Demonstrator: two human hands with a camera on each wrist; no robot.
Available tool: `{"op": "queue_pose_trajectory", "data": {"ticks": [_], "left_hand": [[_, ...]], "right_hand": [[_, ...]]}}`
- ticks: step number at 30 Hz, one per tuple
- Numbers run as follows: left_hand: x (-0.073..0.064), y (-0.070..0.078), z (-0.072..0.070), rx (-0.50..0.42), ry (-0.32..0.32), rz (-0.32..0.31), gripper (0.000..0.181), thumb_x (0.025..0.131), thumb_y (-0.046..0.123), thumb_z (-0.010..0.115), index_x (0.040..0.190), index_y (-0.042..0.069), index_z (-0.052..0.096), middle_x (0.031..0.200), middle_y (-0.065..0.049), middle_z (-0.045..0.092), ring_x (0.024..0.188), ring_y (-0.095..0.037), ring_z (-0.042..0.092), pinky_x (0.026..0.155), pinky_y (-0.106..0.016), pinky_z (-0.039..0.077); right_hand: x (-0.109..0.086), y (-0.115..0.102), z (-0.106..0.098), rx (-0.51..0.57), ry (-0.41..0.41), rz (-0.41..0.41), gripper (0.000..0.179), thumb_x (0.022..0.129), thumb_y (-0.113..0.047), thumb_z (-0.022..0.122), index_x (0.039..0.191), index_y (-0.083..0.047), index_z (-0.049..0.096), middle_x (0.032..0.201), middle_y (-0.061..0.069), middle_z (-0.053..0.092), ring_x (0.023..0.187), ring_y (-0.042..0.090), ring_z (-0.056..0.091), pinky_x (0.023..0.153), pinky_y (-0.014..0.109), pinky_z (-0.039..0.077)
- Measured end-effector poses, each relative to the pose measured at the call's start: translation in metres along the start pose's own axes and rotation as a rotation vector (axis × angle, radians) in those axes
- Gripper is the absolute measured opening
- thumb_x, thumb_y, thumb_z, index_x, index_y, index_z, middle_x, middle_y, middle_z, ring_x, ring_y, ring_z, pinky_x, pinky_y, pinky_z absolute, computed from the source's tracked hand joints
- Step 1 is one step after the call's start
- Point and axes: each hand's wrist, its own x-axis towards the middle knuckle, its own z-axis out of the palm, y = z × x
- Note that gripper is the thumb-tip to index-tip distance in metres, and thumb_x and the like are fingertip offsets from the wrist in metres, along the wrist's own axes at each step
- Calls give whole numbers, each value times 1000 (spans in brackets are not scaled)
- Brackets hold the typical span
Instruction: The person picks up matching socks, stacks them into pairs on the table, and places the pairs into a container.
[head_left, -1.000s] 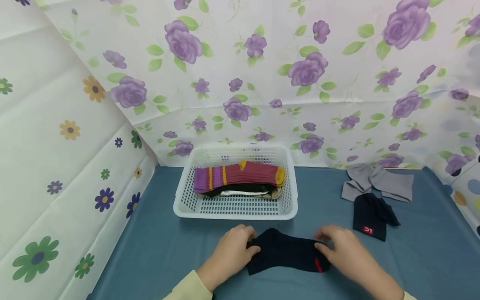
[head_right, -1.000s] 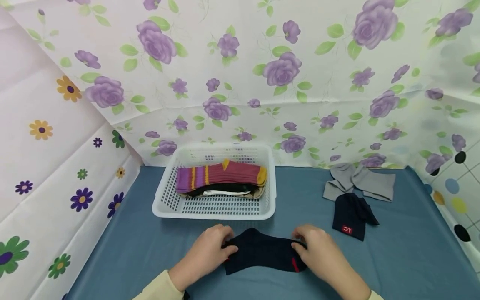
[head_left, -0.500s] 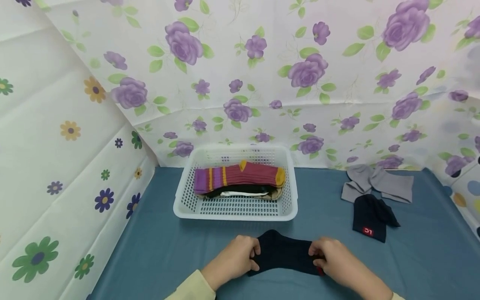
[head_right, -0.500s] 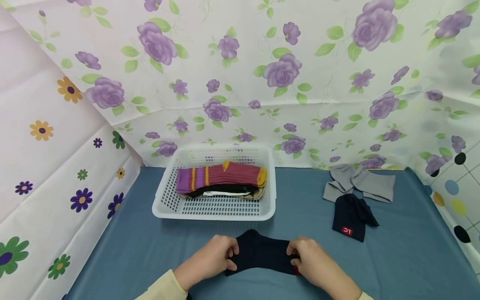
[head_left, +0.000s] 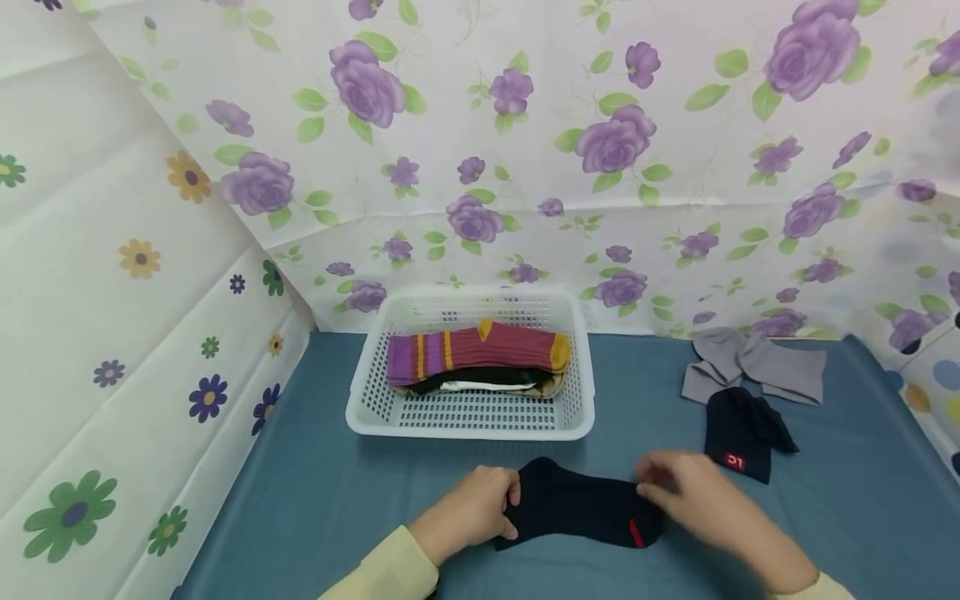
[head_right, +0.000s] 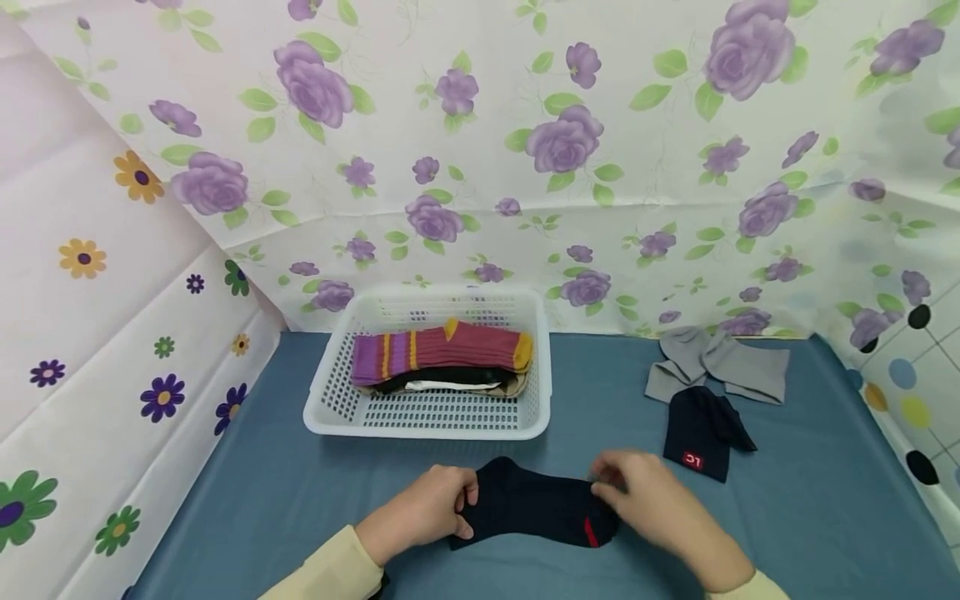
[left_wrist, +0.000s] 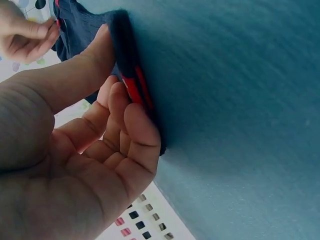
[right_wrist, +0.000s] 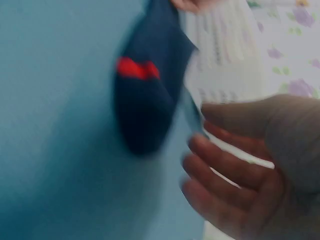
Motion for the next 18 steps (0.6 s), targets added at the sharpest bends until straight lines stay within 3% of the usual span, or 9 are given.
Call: {"op": "queue_pose_trajectory", "data": {"ticks": [4, 7, 12, 18], "left_hand": [[-1, 0, 0, -9, 9, -2, 33, 66, 17, 85, 80, 16, 56, 65, 4, 49, 56, -9, 45, 53, -24, 40], [-2, -2, 2, -27, 19, 6, 32, 66, 17, 85, 81, 17, 56, 66, 4, 49, 57, -9, 45, 54, -24, 40], [-3, -3, 4, -52, 17, 8, 30, 69, 19, 83, 82, 18, 57, 68, 4, 49, 59, -8, 46, 55, -24, 41], [-4, -4, 4, -66, 18, 11, 29, 70, 18, 83, 83, 17, 57, 69, 4, 49, 60, -9, 46, 54, -24, 40]], "right_hand": [[2, 12, -25, -187, 223, 61, 32, 79, -30, 74, 108, -18, 65, 115, 9, 60, 106, 32, 56, 81, 53, 46], [5, 29, -41, -248, 292, 117, 55, 79, -37, 73, 124, -10, 57, 131, 26, 45, 114, 50, 42, 79, 64, 39], [10, 63, -56, -268, 261, 254, 82, 81, -51, 66, 143, -8, 35, 143, 38, 20, 119, 62, 24, 79, 73, 31], [14, 85, -54, -309, 203, 352, 82, 79, -58, 64, 143, -14, 37, 147, 37, 12, 121, 62, 19, 83, 76, 22]]}}
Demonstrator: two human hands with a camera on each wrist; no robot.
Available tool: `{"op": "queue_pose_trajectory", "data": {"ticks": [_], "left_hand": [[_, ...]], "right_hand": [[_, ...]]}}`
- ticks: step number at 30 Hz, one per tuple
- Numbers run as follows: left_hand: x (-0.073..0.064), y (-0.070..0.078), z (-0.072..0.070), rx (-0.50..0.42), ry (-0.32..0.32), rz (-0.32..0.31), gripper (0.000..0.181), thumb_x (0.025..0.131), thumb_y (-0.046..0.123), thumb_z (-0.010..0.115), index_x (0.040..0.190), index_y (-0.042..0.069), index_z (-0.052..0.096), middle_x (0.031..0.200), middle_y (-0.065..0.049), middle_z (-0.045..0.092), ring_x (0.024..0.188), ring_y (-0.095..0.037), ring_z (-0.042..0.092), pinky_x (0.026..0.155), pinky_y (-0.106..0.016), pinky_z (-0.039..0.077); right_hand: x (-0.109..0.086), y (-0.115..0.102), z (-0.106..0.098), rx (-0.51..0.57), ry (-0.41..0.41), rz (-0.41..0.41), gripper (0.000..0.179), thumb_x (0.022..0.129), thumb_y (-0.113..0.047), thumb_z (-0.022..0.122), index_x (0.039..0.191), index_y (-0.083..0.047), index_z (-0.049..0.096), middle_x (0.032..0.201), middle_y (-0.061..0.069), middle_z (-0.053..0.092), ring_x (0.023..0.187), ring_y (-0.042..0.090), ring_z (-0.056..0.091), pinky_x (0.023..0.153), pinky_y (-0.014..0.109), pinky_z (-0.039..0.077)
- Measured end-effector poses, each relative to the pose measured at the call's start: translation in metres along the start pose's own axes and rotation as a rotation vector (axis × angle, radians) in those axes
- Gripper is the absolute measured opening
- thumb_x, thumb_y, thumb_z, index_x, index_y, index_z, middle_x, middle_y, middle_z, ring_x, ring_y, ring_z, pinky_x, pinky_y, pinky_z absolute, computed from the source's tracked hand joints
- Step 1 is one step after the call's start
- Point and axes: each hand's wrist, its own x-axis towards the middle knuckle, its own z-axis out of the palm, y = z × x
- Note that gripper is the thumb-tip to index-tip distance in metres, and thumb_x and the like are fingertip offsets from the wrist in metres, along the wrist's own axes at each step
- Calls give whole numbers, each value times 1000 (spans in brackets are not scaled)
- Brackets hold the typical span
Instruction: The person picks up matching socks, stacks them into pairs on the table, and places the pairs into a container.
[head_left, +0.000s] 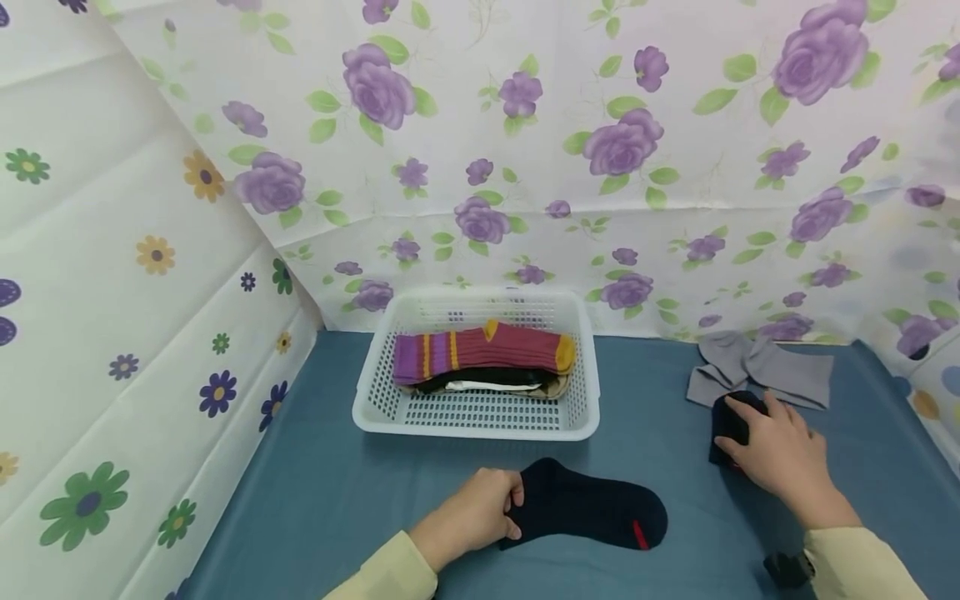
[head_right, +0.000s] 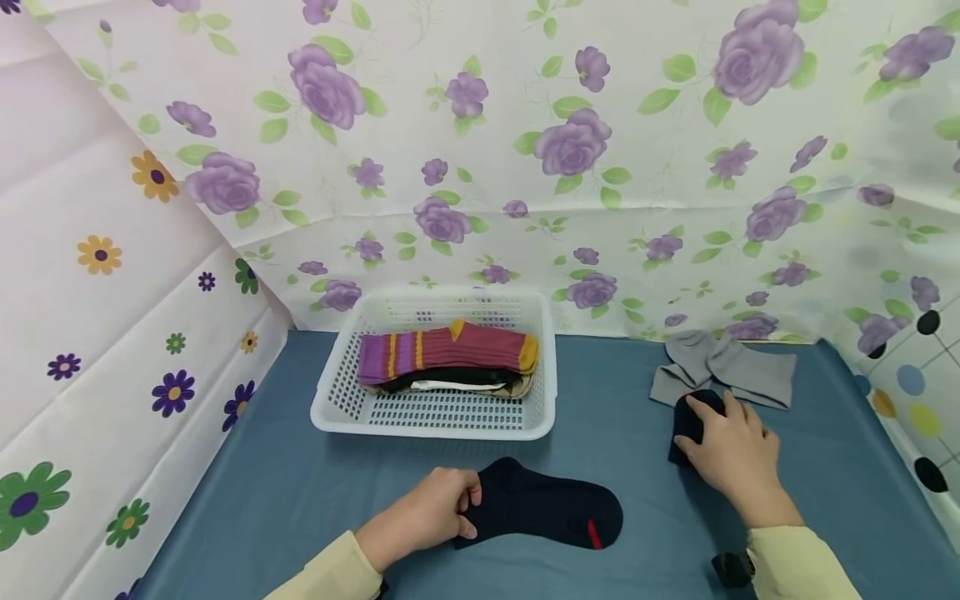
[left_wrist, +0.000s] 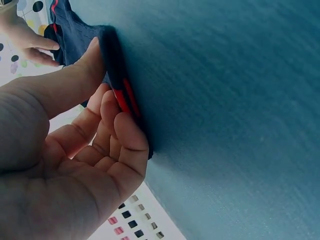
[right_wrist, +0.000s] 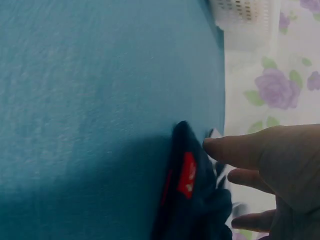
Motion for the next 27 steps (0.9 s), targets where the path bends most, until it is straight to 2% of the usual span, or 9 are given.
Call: {"op": "queue_pose_trajectory", "data": {"ticks": [4, 8, 13, 17, 20, 23, 27], "left_hand": [[0, -1, 1, 4, 0, 18, 28, 71, 19, 82, 84, 17, 57, 69, 5, 49, 60, -8, 46, 54, -24, 40], [1, -3, 2, 9, 4, 34, 27, 71, 19, 82, 84, 17, 58, 69, 5, 50, 59, -8, 46, 54, -24, 40], [0, -4, 3, 12, 9, 45, 27, 71, 20, 82, 84, 17, 58, 68, 5, 50, 59, -8, 46, 54, -23, 40], [-3, -3, 0, -4, -8, 53, 23, 74, 17, 79, 86, 18, 60, 69, 6, 51, 59, -7, 47, 55, -23, 41], [-6, 1, -6, -66, -20, 64, 16, 79, 16, 75, 91, 15, 63, 68, 6, 53, 57, -7, 49, 54, -23, 43], [-9, 9, -15, -139, -15, 88, 13, 85, 18, 69, 96, 12, 66, 70, 7, 58, 56, -6, 53, 54, -22, 45], [-14, 29, -28, -94, 80, 169, 13, 88, 27, 65, 95, 16, 68, 74, 12, 60, 60, 1, 53, 56, -18, 46]], "right_hand": [[-3, 6, 4, -3, -51, 37, 79, 79, -57, 65, 139, -11, 43, 143, 39, 16, 116, 64, 23, 81, 76, 26], [-7, 8, 8, -7, -38, -23, 63, 79, -45, 70, 127, -6, 56, 130, 42, 33, 109, 62, 33, 79, 70, 34], [-10, 4, 6, 49, -17, -88, 34, 77, -24, 74, 103, -3, 68, 108, 31, 53, 98, 48, 50, 75, 59, 42], [-14, -7, 0, 113, -21, -103, 22, 76, -23, 74, 92, -9, 70, 104, 25, 59, 96, 44, 54, 71, 54, 45], [-22, -24, -8, 169, 50, -150, 19, 76, -25, 75, 91, -14, 71, 108, 22, 61, 98, 42, 57, 71, 52, 47], [-33, -47, -19, 232, 154, -236, 16, 77, -23, 75, 91, -18, 71, 115, 18, 60, 104, 40, 56, 74, 53, 48], [-48, -79, -30, 310, 317, -382, 16, 74, -19, 77, 89, -21, 72, 116, 11, 60, 105, 36, 56, 73, 51, 51]]}}
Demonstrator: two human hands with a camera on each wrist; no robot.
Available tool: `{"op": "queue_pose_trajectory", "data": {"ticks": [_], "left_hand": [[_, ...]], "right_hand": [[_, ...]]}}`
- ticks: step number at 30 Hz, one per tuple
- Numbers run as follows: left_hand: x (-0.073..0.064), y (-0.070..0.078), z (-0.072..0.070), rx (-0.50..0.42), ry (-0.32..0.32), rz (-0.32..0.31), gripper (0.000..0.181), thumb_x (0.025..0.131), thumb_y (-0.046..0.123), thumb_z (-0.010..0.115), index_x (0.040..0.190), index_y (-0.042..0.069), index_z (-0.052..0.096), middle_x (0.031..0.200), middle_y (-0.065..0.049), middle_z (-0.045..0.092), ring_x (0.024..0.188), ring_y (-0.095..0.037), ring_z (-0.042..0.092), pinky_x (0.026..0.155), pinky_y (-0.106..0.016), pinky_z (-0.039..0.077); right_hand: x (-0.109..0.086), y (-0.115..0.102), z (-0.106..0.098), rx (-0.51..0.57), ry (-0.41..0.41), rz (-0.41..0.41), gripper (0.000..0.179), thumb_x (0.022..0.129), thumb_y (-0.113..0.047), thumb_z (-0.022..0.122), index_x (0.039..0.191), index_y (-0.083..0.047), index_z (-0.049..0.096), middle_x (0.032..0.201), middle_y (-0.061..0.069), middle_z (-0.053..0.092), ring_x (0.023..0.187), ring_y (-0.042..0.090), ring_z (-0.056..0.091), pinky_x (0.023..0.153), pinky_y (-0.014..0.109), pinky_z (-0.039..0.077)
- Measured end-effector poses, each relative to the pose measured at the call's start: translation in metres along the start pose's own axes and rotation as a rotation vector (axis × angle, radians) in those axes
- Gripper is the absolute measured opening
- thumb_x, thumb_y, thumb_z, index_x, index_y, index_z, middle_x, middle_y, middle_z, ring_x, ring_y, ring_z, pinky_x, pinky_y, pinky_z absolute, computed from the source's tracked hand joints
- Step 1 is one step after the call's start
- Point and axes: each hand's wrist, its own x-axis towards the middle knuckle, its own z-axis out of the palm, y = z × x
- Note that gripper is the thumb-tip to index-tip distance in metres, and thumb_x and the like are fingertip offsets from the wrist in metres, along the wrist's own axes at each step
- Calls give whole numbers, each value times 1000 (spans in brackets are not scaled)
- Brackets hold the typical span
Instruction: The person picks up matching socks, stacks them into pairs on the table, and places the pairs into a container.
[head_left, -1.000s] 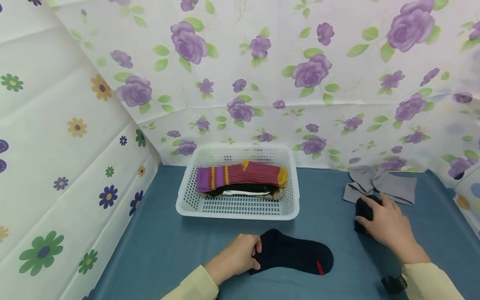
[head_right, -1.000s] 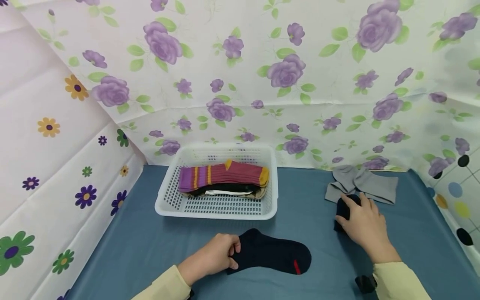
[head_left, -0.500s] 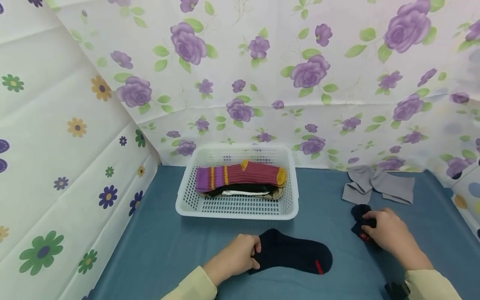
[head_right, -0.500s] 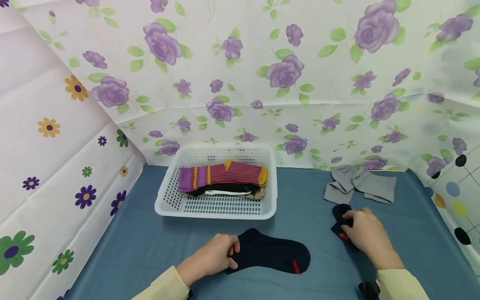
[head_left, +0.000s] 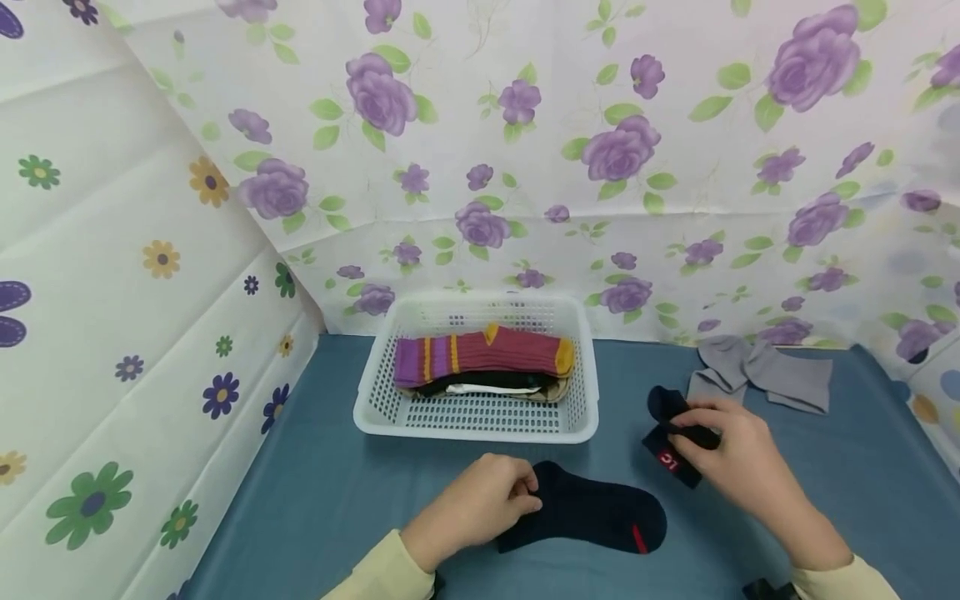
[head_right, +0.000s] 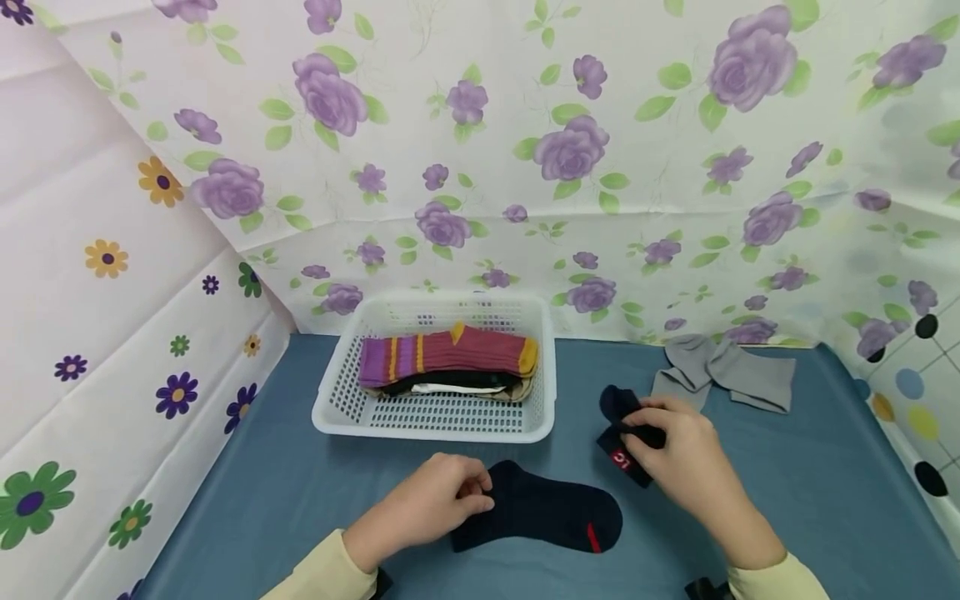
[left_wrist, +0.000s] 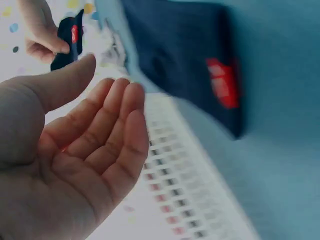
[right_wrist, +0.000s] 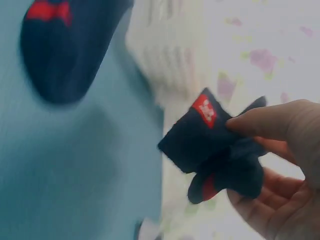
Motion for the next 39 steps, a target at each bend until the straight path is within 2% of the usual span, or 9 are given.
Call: {"op": "queue_pose_trajectory", "data": {"ticks": [3, 6, 12, 15, 19, 25, 31, 36, 39], "left_hand": [[-1, 18, -5, 38, 109, 78, 14, 90, 36, 60, 94, 24, 67, 77, 16, 59, 63, 6, 52, 58, -15, 46], [-1, 33, -8, 5, 209, 125, 23, 91, 48, 53, 100, 30, 63, 88, 17, 60, 74, 5, 55, 64, -16, 48], [7, 54, -9, 23, 326, 99, 53, 88, 66, 42, 125, 30, 54, 121, 10, 58, 110, -6, 57, 87, -30, 51], [11, 55, -7, 32, 338, 131, 48, 90, 64, 39, 118, 30, 56, 105, 12, 61, 90, -4, 60, 71, -24, 52], [15, 53, -5, 16, 350, 207, 34, 96, 52, 37, 103, 26, 59, 81, 14, 54, 62, 0, 49, 51, -16, 42], [17, 50, -10, -11, 364, 265, 31, 102, 38, 33, 115, 25, 59, 82, 14, 55, 58, 2, 47, 55, -14, 43], [17, 50, -19, -57, 361, 250, 22, 99, 39, 42, 101, 26, 59, 68, 12, 53, 46, 0, 43, 45, -17, 40], [18, 47, -26, -101, 298, 235, 23, 91, 49, 53, 95, 28, 60, 67, 14, 57, 44, 2, 47, 45, -16, 44], [18, 45, -31, -59, 314, 246, 24, 89, 50, 56, 93, 27, 64, 69, 12, 61, 44, 4, 47, 47, -15, 44]], "right_hand": [[-2, -23, 4, 33, 93, -110, 21, 71, -17, 81, 87, -26, 72, 113, 5, 61, 101, 28, 60, 67, 42, 55], [-5, -45, 11, 73, 133, -190, 25, 70, -18, 82, 87, -31, 71, 113, -3, 61, 101, 20, 62, 66, 34, 56], [-8, -74, 25, 203, 119, -299, 30, 71, -14, 82, 91, -33, 69, 115, -7, 59, 103, 15, 61, 70, 29, 56], [-8, -81, 31, 241, 93, -298, 31, 71, -15, 82, 88, -34, 64, 115, -8, 60, 100, 13, 62, 69, 26, 55], [-6, -86, 34, 295, 67, -249, 38, 70, -20, 83, 90, -24, 51, 111, -10, 61, 92, 8, 63, 62, 21, 52], [0, -85, 29, 283, 35, -282, 58, 73, -22, 81, 123, -29, 53, 123, -4, 53, 87, 4, 58, 61, 20, 50], [2, -81, 26, 261, -3, -318, 26, 75, -25, 79, 93, -34, 62, 114, -10, 55, 86, 2, 57, 62, 19, 49], [3, -77, 24, 237, -27, -271, 28, 71, -26, 82, 83, -35, 59, 101, -17, 54, 81, -1, 54, 63, 18, 50], [5, -74, 21, 212, -19, -262, 29, 70, -29, 83, 82, -33, 56, 92, -18, 52, 75, -1, 50, 62, 19, 47]]}}
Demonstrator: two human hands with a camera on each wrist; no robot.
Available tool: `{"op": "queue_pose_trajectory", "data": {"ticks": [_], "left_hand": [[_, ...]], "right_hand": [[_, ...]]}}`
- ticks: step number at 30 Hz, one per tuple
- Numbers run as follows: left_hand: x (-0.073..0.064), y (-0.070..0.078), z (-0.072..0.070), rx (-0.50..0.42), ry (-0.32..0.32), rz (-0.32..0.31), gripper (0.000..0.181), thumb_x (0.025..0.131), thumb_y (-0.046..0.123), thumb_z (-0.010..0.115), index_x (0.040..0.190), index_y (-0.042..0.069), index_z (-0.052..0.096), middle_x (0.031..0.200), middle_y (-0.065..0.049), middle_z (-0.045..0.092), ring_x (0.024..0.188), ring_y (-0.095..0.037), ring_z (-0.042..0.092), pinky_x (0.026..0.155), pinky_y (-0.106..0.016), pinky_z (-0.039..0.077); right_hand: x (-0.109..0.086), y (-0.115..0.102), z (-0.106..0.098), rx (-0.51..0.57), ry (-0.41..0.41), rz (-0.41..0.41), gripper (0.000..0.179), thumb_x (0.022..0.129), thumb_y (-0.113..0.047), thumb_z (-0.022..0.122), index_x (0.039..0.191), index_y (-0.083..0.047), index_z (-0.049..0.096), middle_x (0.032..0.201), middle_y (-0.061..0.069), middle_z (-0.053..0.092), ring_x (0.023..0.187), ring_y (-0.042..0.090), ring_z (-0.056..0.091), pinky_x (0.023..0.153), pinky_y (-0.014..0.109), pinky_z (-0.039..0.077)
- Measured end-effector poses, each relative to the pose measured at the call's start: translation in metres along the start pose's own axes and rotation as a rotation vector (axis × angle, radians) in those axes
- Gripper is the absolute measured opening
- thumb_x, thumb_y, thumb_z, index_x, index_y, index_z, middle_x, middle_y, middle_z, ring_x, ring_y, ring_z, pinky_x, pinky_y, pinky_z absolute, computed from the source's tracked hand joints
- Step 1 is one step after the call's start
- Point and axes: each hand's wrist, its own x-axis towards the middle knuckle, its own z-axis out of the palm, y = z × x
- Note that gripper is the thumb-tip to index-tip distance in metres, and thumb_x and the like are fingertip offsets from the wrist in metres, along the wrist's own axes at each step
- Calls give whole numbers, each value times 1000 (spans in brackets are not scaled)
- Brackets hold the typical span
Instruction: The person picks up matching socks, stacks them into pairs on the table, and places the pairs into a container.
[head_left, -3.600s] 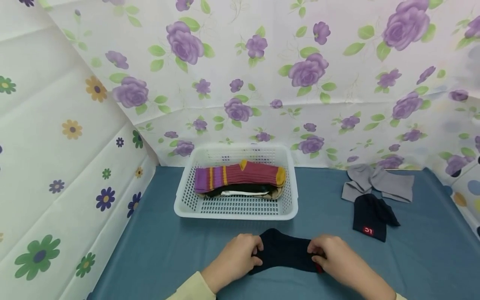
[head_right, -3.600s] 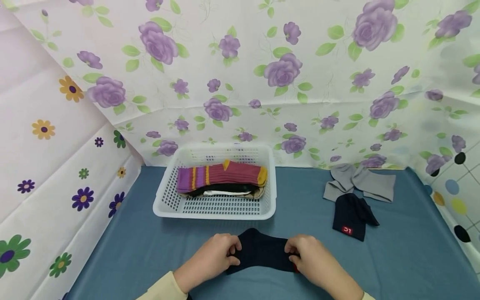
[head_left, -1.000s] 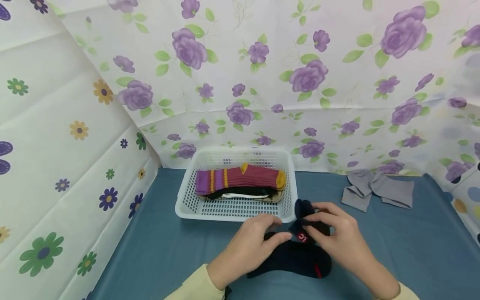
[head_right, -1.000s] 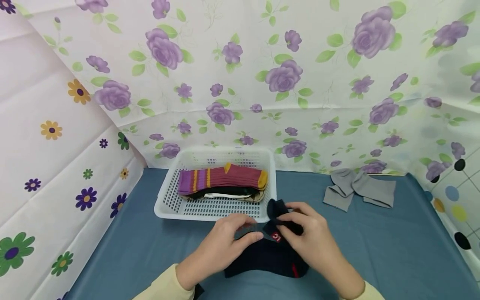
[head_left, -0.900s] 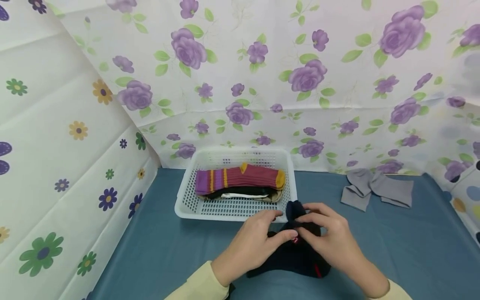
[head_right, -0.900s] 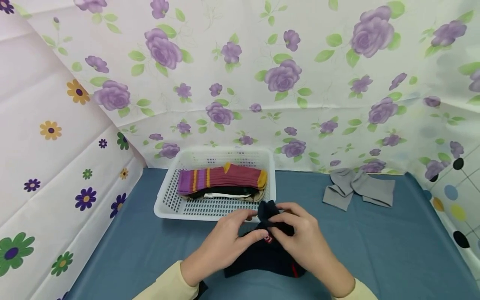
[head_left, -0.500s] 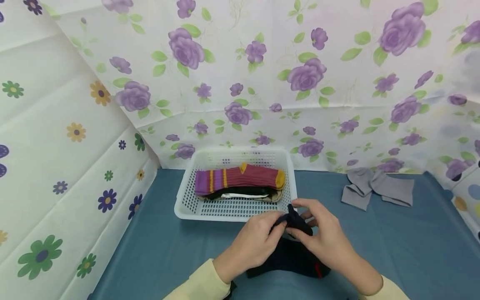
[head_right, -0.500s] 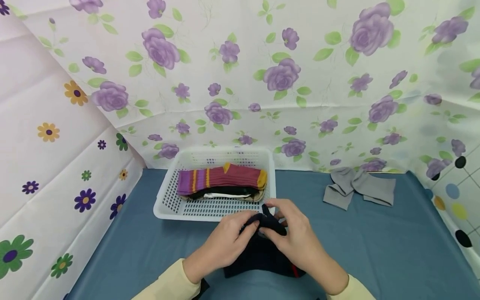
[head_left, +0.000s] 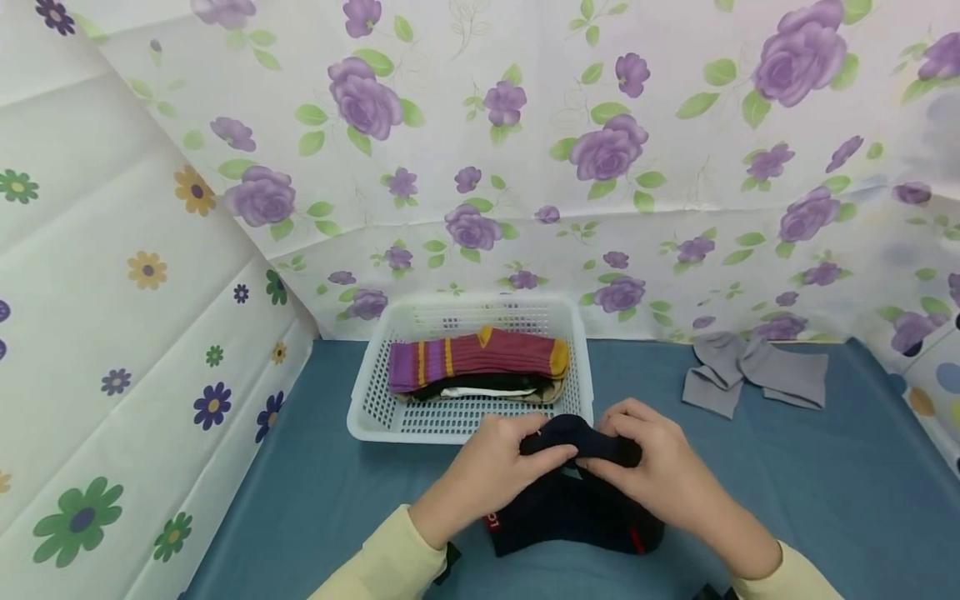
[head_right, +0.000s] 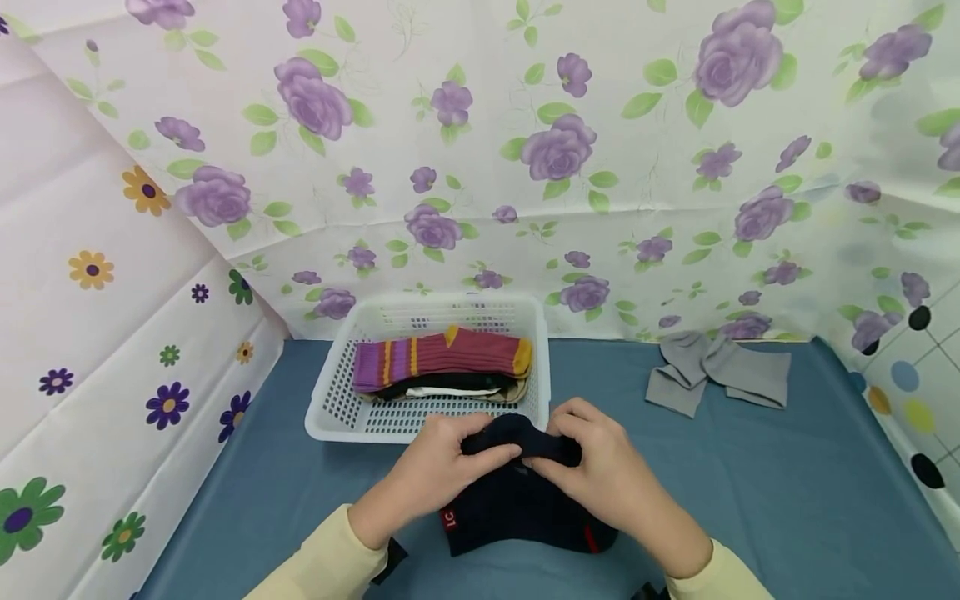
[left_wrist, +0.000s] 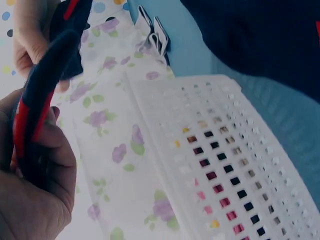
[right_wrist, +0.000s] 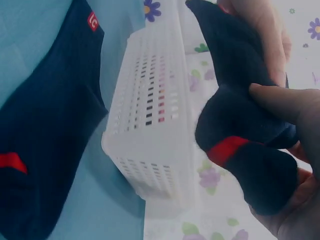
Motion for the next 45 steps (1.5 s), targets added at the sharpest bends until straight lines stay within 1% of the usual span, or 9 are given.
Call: {"op": "queue_pose_trajectory", "data": {"ticks": [6, 13, 19, 27, 32, 35, 40, 42, 45], "left_hand": [[-2, -3, -14, 71, 45, -7, 36, 83, 48, 64, 108, 22, 69, 92, 3, 73, 36, 7, 42, 55, -13, 47], [-4, -10, -25, 17, 25, -19, 32, 77, 51, 68, 97, 27, 71, 76, 5, 70, 31, -2, 36, 51, -17, 44], [-5, -18, -28, -5, 31, 14, 19, 81, 49, 65, 86, 30, 68, 52, 9, 51, 33, -5, 30, 42, -20, 34], [-7, -25, -30, -209, 11, -12, 14, 88, 40, 61, 97, 30, 67, 96, 11, 68, 75, -7, 63, 65, -26, 53], [-9, -17, -36, -235, 20, -67, 13, 96, 27, 54, 106, 28, 62, 85, 2, 65, 56, -12, 51, 53, -24, 46], [-11, -9, -43, -227, 42, -115, 22, 97, 21, 52, 116, 28, 59, 77, 1, 64, 48, -10, 41, 49, -24, 40], [-14, -4, -52, -244, 3, -171, 36, 97, 16, 52, 130, 30, 49, 54, -3, 38, 40, -10, 28, 43, -26, 32], [-15, -5, -53, -267, -13, -170, 35, 97, 14, 52, 129, 25, 48, 53, -3, 30, 40, -11, 25, 42, -26, 29], [-16, -7, -54, -288, 4, -156, 21, 96, 12, 51, 117, 14, 46, 55, -2, 27, 42, -11, 24, 44, -25, 30]], "right_hand": [[3, 5, -7, 5, -50, 15, 23, 73, -36, 79, 81, -37, 58, 79, -21, 53, 67, -3, 50, 58, 19, 46], [5, 11, -21, 65, -151, 84, 13, 78, -37, 74, 86, -41, 64, 82, -21, 58, 65, -2, 55, 54, 20, 48], [6, 15, -29, 80, -262, 164, 6, 84, -46, 63, 85, -40, 65, 76, -18, 59, 52, 3, 51, 50, 22, 45], [-1, 18, -33, 111, -137, 150, 4, 91, -34, 58, 91, -37, 61, 71, -13, 63, 43, 4, 45, 43, 23, 42], [-3, 20, -32, 143, -44, 41, 22, 87, -14, 66, 101, -31, 66, 91, -11, 69, 49, -1, 51, 44, 20, 42], [-4, 21, -32, 141, -17, 16, 32, 87, -15, 65, 115, -30, 63, 73, -12, 64, 43, -2, 45, 42, 18, 40], [-4, 24, -32, 178, 32, -17, 53, 85, -8, 67, 133, -25, 51, 92, -9, 67, 62, -1, 59, 49, 18, 44], [-5, 25, -33, 216, 64, -69, 55, 81, 2, 68, 130, -19, 53, 115, -2, 64, 81, 3, 64, 54, 18, 46], [-5, 25, -35, 224, 94, -140, 46, 77, 14, 67, 110, -18, 66, 122, 3, 62, 95, 7, 63, 58, 16, 45]]}}
